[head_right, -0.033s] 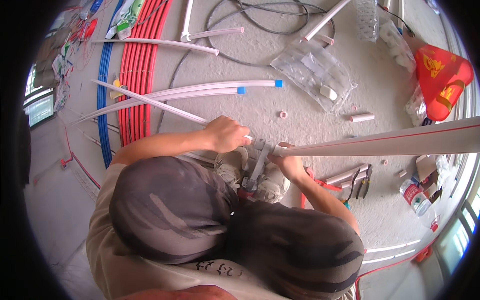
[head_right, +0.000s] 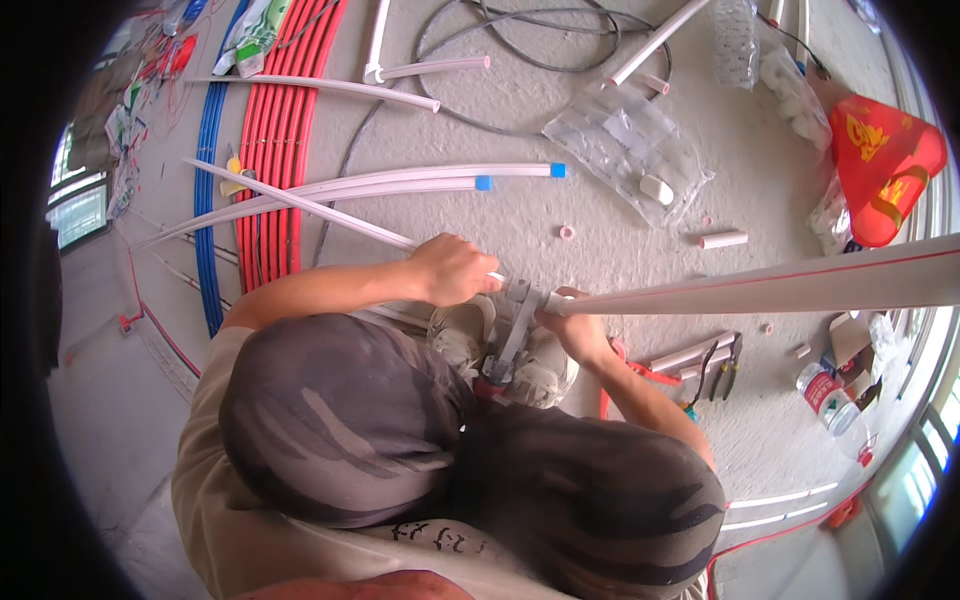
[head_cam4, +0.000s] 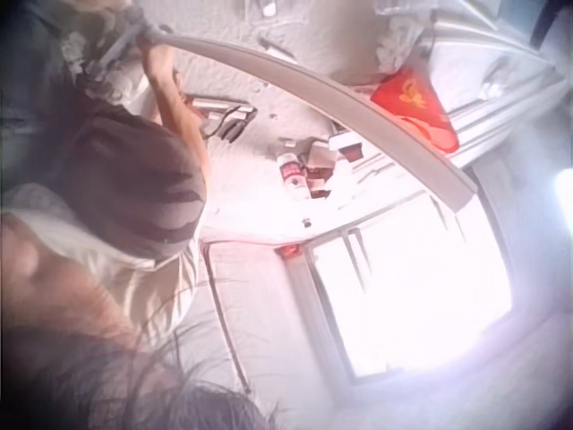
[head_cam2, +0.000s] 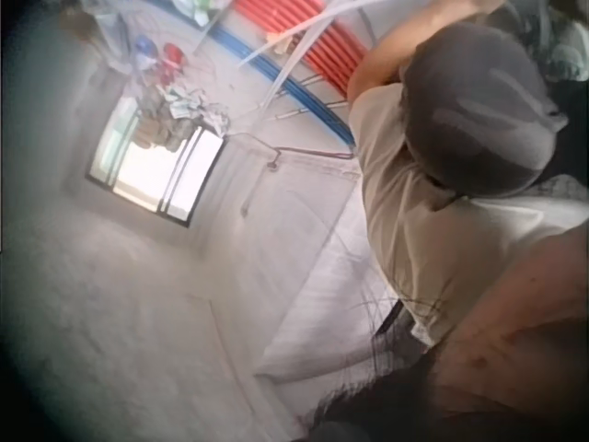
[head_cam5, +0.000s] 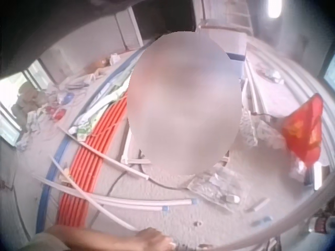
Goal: The person assembles white PVC pipes by inserting them into elbow and T-shaped connectors. They repeatedly pick up pipe segments and fittings, align them, and push them together to form longer pipe assemblies on the floor.
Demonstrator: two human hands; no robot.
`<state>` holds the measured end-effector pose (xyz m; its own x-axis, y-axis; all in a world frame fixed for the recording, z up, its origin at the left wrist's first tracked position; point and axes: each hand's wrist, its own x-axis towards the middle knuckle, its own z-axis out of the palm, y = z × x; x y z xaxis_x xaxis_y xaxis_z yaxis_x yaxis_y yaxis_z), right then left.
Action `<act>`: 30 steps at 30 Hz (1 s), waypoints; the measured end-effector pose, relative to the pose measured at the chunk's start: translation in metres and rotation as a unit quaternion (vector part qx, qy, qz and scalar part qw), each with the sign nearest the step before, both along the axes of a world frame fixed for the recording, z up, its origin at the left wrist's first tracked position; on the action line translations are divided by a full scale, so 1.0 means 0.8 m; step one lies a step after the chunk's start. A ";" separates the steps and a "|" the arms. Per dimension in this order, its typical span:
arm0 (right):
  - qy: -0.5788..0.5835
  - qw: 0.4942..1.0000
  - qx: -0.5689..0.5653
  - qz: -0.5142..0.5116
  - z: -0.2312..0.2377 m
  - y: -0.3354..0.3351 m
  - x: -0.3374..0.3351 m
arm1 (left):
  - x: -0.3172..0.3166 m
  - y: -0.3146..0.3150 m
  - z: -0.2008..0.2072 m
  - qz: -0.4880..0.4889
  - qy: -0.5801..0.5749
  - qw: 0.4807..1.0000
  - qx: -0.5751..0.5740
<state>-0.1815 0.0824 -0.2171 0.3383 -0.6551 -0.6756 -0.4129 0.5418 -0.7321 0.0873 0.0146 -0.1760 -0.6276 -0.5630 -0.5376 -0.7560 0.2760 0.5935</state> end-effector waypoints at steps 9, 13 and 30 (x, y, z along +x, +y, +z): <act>0.015 0.998 -0.061 -0.002 0.019 0.010 -0.015 | 0.010 0.017 -0.001 -0.003 0.025 0.999 -0.026; 0.007 0.991 -0.135 0.003 0.024 0.016 -0.022 | 0.021 0.023 0.006 -0.018 0.030 0.997 -0.076; -0.008 0.983 -0.183 0.021 0.018 0.015 -0.026 | 0.031 0.034 -0.019 -0.024 0.089 0.963 -0.253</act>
